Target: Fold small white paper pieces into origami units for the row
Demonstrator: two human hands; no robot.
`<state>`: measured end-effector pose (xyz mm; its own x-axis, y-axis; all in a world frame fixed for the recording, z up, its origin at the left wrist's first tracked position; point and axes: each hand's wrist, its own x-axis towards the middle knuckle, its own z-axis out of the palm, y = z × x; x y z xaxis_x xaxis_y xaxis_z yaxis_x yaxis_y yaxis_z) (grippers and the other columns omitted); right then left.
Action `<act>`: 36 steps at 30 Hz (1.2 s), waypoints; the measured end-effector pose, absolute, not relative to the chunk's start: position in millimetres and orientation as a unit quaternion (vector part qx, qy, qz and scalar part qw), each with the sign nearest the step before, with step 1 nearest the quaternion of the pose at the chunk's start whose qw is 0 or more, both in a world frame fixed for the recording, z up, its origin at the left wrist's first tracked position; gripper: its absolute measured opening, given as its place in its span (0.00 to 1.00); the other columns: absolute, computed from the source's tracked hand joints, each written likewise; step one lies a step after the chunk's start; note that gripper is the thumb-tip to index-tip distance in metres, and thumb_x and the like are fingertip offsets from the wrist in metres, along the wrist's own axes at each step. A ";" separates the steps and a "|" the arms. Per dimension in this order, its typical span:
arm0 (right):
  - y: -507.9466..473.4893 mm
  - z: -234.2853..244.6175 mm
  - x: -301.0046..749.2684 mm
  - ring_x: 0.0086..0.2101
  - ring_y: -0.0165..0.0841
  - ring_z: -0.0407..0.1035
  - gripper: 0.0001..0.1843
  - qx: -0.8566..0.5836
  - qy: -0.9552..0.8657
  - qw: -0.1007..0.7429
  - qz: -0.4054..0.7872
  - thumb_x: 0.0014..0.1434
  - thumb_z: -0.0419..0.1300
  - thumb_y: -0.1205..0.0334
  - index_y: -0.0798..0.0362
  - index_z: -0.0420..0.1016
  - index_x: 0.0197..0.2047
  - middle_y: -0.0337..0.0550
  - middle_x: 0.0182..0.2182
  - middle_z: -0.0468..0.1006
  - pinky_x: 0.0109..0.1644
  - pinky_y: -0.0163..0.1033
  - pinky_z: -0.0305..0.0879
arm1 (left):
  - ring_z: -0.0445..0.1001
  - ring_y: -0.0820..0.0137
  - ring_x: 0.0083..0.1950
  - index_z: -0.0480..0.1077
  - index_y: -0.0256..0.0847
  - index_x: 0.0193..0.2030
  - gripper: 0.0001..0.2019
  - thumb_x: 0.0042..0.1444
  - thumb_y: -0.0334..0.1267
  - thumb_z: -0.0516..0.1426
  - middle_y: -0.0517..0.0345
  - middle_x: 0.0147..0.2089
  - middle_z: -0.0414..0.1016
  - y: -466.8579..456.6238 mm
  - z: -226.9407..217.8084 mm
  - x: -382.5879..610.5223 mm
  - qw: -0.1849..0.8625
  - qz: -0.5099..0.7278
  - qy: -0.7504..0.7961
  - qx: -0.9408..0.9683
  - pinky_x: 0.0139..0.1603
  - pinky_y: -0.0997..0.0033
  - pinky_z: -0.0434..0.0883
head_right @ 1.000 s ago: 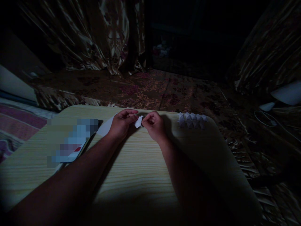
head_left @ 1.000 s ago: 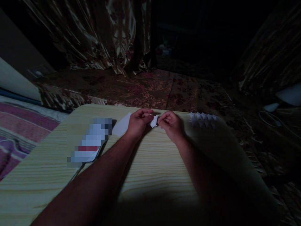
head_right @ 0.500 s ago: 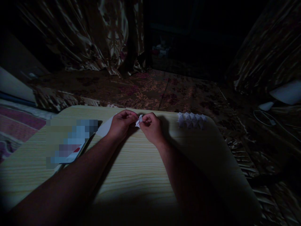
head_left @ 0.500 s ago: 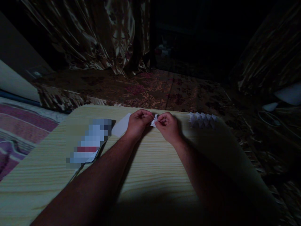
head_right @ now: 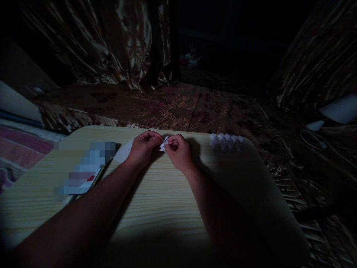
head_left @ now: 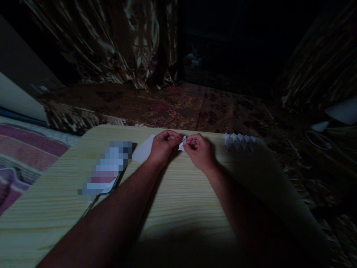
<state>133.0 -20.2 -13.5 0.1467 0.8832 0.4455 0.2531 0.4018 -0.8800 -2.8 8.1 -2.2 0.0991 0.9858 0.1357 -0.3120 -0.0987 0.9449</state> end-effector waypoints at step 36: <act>-17.0 -11.2 140.9 0.27 0.30 0.70 0.10 -0.482 -0.536 0.592 0.360 0.51 0.60 0.58 0.54 0.72 0.37 0.39 0.27 0.77 0.32 0.34 0.66 | 0.67 0.77 0.22 0.71 0.37 0.34 0.13 0.41 0.35 0.66 0.61 0.26 0.73 4.4 -3.1 -1.8 0.544 0.544 0.376 0.517 0.25 0.76 0.64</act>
